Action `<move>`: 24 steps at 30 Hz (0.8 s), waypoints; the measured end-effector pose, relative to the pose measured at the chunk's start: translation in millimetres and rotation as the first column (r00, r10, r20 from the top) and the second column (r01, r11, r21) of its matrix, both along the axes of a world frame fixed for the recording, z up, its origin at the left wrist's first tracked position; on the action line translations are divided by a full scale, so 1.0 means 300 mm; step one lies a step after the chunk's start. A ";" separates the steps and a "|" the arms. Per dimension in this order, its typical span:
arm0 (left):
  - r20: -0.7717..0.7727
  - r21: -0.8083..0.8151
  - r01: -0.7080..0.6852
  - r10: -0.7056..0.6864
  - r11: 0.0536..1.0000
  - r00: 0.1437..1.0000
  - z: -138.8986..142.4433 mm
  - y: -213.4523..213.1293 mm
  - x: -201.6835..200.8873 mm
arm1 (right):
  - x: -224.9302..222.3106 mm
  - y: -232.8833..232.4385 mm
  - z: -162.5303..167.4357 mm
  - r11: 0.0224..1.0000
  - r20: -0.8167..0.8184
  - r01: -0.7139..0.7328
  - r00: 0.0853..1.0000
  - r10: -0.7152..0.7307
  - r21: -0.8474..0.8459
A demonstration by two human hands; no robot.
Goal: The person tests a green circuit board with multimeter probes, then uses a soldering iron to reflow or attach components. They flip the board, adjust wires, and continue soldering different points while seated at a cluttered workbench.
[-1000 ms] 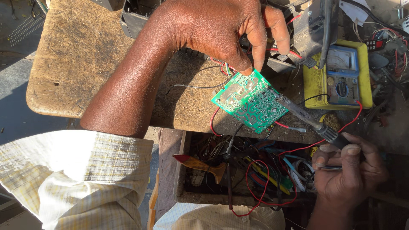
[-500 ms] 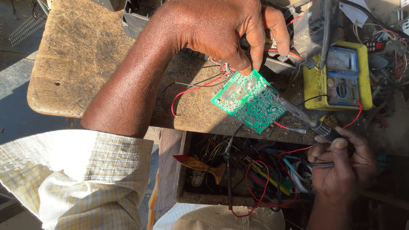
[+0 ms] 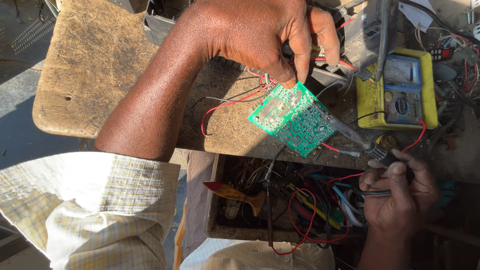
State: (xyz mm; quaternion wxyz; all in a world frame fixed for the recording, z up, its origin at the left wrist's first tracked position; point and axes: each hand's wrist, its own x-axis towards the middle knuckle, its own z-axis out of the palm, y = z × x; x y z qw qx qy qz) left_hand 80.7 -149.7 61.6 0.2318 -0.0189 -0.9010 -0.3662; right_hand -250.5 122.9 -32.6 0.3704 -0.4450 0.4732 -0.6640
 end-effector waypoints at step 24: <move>-0.001 -0.009 0.007 -0.007 1.000 1.000 0.007 -0.001 0.005 | -0.010 0.010 -0.001 0.999 -0.007 0.008 1.000 -0.008 -0.045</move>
